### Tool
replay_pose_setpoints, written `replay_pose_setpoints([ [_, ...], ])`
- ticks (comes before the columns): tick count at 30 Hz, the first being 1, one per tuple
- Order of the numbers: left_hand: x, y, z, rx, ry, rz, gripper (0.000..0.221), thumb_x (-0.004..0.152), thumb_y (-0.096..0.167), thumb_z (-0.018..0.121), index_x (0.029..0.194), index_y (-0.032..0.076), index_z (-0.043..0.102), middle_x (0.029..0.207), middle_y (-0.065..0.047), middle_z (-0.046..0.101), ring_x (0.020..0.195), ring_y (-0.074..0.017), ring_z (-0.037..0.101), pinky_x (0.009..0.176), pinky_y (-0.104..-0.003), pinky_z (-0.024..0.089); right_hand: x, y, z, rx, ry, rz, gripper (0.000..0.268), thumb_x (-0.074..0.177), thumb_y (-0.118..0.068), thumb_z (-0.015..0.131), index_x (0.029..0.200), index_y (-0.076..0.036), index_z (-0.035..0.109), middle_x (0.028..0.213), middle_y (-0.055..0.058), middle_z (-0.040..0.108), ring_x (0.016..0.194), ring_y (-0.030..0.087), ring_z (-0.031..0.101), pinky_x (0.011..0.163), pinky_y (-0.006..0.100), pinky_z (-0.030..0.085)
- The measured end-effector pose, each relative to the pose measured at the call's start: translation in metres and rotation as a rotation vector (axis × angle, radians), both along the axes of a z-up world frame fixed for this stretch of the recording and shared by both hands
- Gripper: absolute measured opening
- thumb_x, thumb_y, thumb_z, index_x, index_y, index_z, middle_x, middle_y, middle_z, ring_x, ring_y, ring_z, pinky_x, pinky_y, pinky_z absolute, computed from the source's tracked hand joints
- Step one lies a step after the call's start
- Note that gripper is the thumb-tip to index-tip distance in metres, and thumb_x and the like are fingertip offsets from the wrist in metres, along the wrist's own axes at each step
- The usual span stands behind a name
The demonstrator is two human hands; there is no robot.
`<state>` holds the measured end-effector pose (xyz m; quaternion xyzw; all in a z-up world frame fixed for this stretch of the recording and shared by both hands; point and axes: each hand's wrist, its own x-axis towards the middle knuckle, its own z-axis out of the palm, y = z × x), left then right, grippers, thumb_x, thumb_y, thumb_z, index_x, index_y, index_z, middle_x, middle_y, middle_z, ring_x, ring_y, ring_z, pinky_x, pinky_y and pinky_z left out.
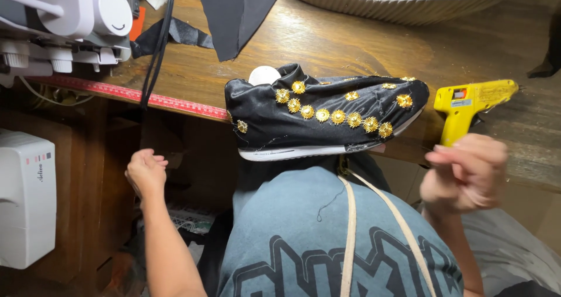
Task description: Decorate a black shoe by attaching gold floral ornaments using a hot glue gun.
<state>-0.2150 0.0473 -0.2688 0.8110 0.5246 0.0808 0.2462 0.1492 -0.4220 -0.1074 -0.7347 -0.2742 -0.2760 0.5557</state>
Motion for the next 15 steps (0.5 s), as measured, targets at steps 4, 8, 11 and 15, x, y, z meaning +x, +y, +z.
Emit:
replay_pose_setpoints([
  [4,0.036,-0.009,0.031,-0.045,0.278,0.044,0.039,0.106,0.019,0.031,0.102,0.004,0.067,0.066,-0.004,0.073,0.074,-0.0294,0.075,0.085,-0.043,0.053,0.006,-0.029,-0.012,0.18,0.008,-0.232,0.016,0.101,0.008,0.06,0.091,0.0,0.049,0.084,0.016,0.045,0.072,0.03,0.041,0.067,0.046,0.036],
  [8,0.041,-0.014,0.013,0.154,0.255,0.016,0.045,0.11,0.026,0.037,0.083,0.012,0.069,0.061,-0.001,0.07,0.079,-0.0454,0.07,0.078,-0.056,0.052,-0.002,-0.028,-0.014,0.246,0.105,-0.254,0.035,0.117,-0.021,0.045,0.085,-0.007,0.039,0.078,0.008,0.034,0.073,0.022,0.035,0.068,0.04,0.033],
  [11,0.037,-0.017,0.005,0.011,0.227,0.012,0.036,0.105,0.027,0.049,0.088,0.017,0.078,0.07,-0.001,0.074,0.081,-0.0311,0.073,0.081,-0.042,0.055,-0.003,-0.01,-0.027,0.216,-0.025,-0.1,0.036,0.111,-0.022,0.046,0.079,-0.007,0.047,0.071,0.011,0.045,0.068,0.026,0.043,0.065,0.043,0.034],
  [15,0.028,-0.022,-0.006,0.076,0.167,-0.071,0.033,0.086,0.006,0.06,0.095,0.027,0.084,0.075,-0.012,0.073,0.072,-0.0357,0.069,0.081,-0.04,0.055,-0.004,0.018,0.004,-0.371,-0.039,-0.041,0.023,0.112,-0.007,0.058,0.129,0.008,0.062,0.127,0.027,0.058,0.116,0.042,0.051,0.105,0.055,0.043],
])
